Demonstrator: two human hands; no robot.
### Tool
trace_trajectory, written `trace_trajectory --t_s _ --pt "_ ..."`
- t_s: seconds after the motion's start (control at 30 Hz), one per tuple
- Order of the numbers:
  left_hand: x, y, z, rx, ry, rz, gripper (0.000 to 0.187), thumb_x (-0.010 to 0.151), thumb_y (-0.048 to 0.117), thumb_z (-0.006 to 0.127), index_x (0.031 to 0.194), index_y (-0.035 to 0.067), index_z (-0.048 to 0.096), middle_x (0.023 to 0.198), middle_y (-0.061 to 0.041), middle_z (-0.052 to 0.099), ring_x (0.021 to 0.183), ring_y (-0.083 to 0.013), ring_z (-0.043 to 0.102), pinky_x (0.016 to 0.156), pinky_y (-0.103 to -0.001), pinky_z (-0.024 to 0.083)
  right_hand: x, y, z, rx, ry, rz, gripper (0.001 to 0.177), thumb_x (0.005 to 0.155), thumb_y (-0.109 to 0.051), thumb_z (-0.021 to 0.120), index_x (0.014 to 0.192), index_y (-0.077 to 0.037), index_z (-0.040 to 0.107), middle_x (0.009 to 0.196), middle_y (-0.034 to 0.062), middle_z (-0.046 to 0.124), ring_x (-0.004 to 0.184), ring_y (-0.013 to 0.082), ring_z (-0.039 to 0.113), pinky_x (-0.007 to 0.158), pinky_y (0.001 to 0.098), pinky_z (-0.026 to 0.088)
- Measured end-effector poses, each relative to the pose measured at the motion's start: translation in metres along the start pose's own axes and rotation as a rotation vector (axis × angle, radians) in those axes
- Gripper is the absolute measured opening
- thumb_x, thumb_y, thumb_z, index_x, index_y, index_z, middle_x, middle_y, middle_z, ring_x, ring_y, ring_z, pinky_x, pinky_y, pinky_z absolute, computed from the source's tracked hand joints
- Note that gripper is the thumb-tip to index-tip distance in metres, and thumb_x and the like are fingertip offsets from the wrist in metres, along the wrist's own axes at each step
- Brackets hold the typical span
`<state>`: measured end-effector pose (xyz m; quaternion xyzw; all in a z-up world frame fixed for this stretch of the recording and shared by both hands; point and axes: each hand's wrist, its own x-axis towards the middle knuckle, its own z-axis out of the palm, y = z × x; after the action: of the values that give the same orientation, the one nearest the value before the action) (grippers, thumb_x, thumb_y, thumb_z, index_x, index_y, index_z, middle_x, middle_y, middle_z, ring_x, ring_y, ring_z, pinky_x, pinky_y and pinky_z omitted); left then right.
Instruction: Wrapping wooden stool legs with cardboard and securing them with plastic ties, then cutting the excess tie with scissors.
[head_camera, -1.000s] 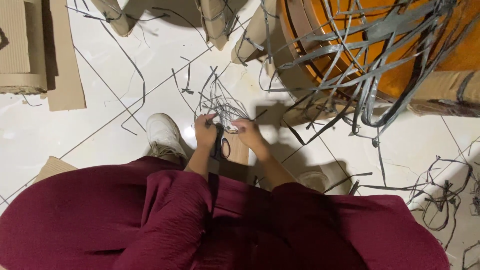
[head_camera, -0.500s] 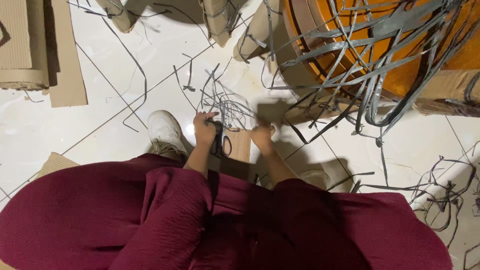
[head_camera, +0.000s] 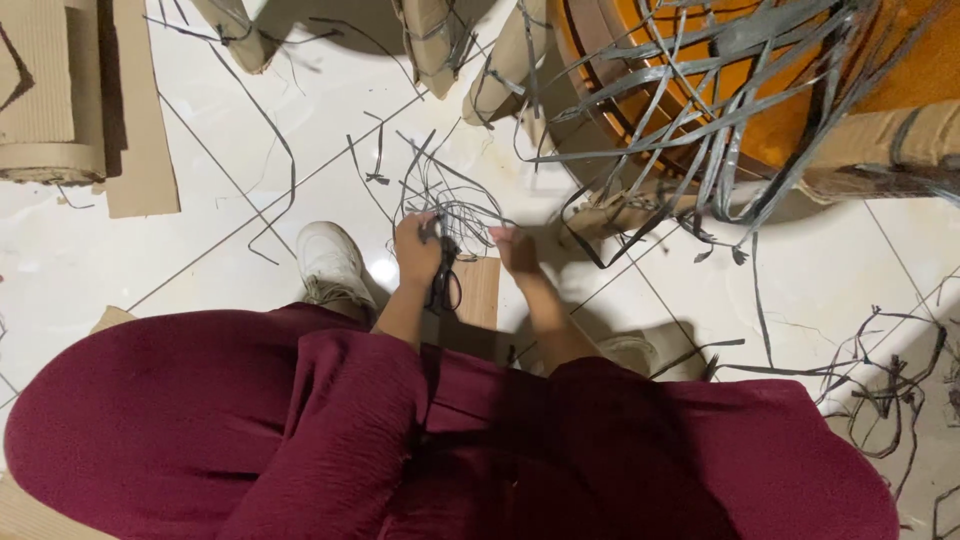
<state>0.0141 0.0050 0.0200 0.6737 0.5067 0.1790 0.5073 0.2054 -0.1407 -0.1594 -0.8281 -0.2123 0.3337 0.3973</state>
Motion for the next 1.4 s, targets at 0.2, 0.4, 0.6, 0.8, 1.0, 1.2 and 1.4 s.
trace_trajectory --t_s 0.2,0.4,0.6,0.8,1.0,1.2,1.4 --pt "-0.001 0.115 -0.012 0.05 -0.421 0.46 0.09 0.079 0.0 0.064 0.161 0.012 0.03 0.16 -0.027 0.035 0.15 -0.0567 0.008 0.113 -0.079 -0.003 -0.071 -0.238 -0.083 0.107 -0.193 -0.463 0.026 0.085 -0.003 0.064 0.104 -0.013 0.079 0.096 0.0156 0.076 0.093 0.0244 0.07 0.089 0.0443 0.056" --pt "0.024 0.147 -0.056 0.145 -0.428 0.519 0.043 0.095 0.029 0.073 0.135 0.025 0.057 0.112 -0.008 0.07 0.122 -0.034 0.058 0.115 -0.074 0.014 -0.156 -0.377 -0.134 -0.043 0.018 -0.61 0.033 0.088 0.006 0.058 0.095 -0.017 0.08 0.084 0.0073 0.078 0.079 0.0257 0.074 0.076 0.0367 0.057" --pt "0.023 0.162 -0.121 0.005 -0.355 0.522 0.021 0.109 0.02 0.053 0.102 0.016 0.073 0.073 -0.003 0.065 0.083 -0.0262 0.062 0.095 -0.045 0.046 -0.212 -0.43 -0.191 0.206 0.13 -0.796 0.035 0.089 0.018 0.051 0.1 -0.002 0.078 0.079 0.0115 0.072 0.058 0.0119 0.054 0.061 0.0268 0.05" --pt "0.027 0.139 -0.137 0.037 -0.168 0.392 0.027 0.108 0.02 0.049 0.1 0.01 0.073 0.092 -0.018 0.073 0.097 -0.0433 0.066 0.092 -0.054 0.048 -0.242 -0.449 -0.222 0.289 0.196 -0.827 0.031 0.092 0.019 0.052 0.101 0.003 0.077 0.081 0.0155 0.073 0.055 0.0111 0.055 0.057 0.0244 0.047" --pt "0.066 0.082 -0.133 0.503 -0.276 -0.061 0.06 0.088 0.021 0.069 0.146 0.012 0.055 0.147 -0.037 0.039 0.121 -0.0537 0.059 0.098 -0.061 0.052 -0.24 -0.444 -0.22 0.398 0.098 -0.803 0.022 0.098 0.016 0.054 0.106 0.007 0.072 0.093 0.0221 0.074 0.076 0.0192 0.073 0.074 0.0286 0.062" --pt "-0.052 0.275 -0.175 -0.264 -0.242 0.807 0.038 0.104 -0.004 0.048 0.141 0.002 0.057 0.139 -0.028 0.056 0.136 -0.0482 0.046 0.117 -0.061 0.031 -0.232 -0.438 -0.204 0.492 -0.134 -0.784 0.025 0.099 0.011 0.053 0.122 0.008 0.063 0.092 0.0206 0.071 0.068 0.0187 0.07 0.067 0.0284 0.058" --pt "-0.085 0.301 -0.171 -0.322 -0.458 0.934 0.024 0.096 0.01 0.071 0.12 0.009 0.072 0.121 -0.016 0.071 0.121 -0.0373 0.064 0.111 -0.052 0.043 -0.237 -0.441 -0.192 0.507 -0.263 -0.733 0.029 0.098 0.01 0.055 0.127 0.005 0.058 0.091 0.0199 0.069 0.062 0.0191 0.068 0.058 0.028 0.056"
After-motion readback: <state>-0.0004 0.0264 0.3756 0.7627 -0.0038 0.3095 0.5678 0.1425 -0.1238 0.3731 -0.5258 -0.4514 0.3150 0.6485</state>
